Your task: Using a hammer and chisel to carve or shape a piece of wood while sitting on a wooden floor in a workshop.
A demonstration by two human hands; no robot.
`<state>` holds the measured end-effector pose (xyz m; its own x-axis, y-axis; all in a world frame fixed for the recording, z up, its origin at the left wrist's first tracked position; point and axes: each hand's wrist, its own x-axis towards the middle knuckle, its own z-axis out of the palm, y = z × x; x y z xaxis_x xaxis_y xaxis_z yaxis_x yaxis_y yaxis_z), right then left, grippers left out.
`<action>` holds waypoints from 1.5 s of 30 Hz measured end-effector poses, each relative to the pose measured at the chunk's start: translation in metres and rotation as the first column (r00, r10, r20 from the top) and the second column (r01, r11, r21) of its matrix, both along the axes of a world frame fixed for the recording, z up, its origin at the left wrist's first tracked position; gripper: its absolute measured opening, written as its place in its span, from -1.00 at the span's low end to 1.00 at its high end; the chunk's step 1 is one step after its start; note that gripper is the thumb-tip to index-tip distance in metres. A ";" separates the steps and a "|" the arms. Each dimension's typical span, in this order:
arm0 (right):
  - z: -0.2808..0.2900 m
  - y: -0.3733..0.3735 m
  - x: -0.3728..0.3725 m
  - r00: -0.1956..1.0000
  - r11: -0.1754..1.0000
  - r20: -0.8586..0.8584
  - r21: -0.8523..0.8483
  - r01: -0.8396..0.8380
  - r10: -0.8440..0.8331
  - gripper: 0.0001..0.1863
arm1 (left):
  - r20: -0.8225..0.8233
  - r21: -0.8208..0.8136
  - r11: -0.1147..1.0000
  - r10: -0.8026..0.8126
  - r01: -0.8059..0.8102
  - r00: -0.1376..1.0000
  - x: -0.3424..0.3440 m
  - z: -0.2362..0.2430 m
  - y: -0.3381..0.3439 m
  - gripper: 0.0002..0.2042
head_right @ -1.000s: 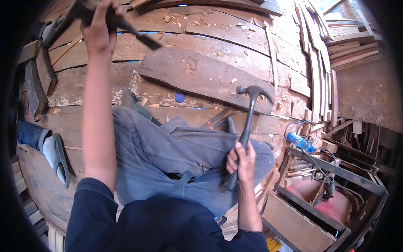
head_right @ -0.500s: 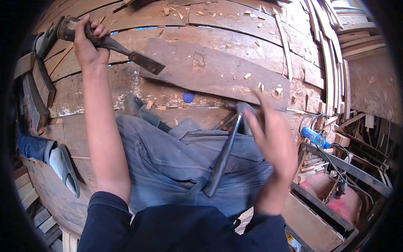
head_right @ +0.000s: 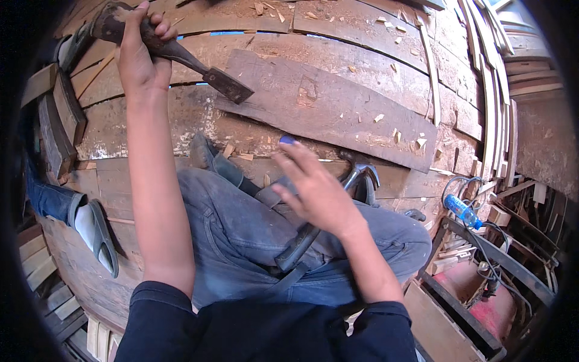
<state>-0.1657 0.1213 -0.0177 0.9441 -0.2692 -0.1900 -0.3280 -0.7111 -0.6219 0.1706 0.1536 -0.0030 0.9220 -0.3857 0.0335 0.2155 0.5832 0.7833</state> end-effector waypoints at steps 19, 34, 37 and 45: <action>-0.069 -0.029 0.007 0.945 0.926 0.207 -0.228 0.300 -0.255 -0.23 | -0.034 -0.105 0.931 -0.354 0.349 0.935 -0.067 -0.022 -0.023 -0.81; -0.070 -0.034 0.003 0.925 0.932 0.280 -0.179 0.315 -0.259 -0.35 | 0.031 -0.057 0.933 -0.353 0.355 0.935 -0.072 -0.022 -0.022 -0.85; -0.071 -0.034 0.004 0.922 0.930 0.288 -0.181 0.319 -0.260 -0.36 | 0.068 -0.042 0.921 -0.385 0.388 0.920 -0.070 -0.022 -0.024 -0.84; -0.039 -0.033 0.002 0.938 0.959 0.234 -0.062 0.277 -0.256 -0.53 | 0.126 0.021 0.919 -0.394 0.395 0.911 -0.060 -0.022 -0.031 -0.81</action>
